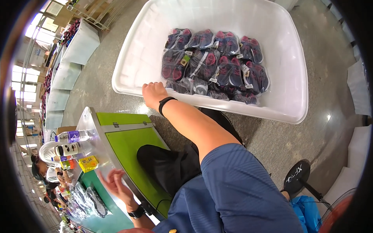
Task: Picking up bagged shoes from a large plastic bin and placing them onto a moving conveyor belt for further processing.
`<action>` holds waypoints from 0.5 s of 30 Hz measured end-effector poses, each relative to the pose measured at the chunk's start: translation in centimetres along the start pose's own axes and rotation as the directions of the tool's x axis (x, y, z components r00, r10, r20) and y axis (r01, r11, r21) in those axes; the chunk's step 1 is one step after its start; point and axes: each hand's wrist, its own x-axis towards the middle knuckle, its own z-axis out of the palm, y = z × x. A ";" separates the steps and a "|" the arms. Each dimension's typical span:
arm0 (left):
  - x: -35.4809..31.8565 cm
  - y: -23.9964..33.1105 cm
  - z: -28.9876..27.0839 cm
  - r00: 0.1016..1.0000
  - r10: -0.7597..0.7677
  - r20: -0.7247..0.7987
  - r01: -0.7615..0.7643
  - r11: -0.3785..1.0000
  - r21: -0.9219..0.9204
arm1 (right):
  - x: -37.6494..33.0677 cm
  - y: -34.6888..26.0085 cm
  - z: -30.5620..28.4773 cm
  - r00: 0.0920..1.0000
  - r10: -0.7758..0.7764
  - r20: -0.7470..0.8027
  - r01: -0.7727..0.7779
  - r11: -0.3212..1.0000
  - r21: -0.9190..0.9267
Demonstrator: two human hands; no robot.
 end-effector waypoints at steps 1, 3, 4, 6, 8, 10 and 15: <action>1.2 -0.1 -1.0 0.993 0.076 -0.093 -0.069 0.995 0.075 | 0.1 0.1 0.1 1.000 -0.010 0.006 0.010 1.000 -0.010; 3.4 -2.2 -5.1 0.935 0.318 -0.158 -0.253 0.909 0.331 | 0.4 0.2 0.5 1.000 -0.011 0.004 0.011 1.000 -0.001; 4.6 -3.4 -7.4 0.902 0.386 -0.194 -0.245 0.826 0.508 | 0.3 0.1 0.2 1.000 -0.007 0.016 0.007 1.000 0.004; 6.5 -4.8 -10.7 0.862 0.463 -0.205 -0.224 0.712 0.665 | 0.2 0.2 0.2 1.000 0.004 0.025 -0.005 1.000 0.014; 7.8 -5.3 -12.6 0.845 0.394 -0.361 0.009 0.664 0.747 | 0.4 -0.1 0.4 0.999 -0.007 0.053 0.006 1.000 0.008; 8.9 -6.2 -12.7 0.832 0.315 -0.457 0.102 0.724 0.683 | 0.3 0.2 0.8 1.000 0.000 0.021 -0.001 1.000 0.026; 10.6 -11.9 -15.3 0.812 -0.025 -0.583 0.270 0.902 0.337 | 0.3 0.0 0.5 1.000 0.021 -0.014 -0.020 0.997 0.071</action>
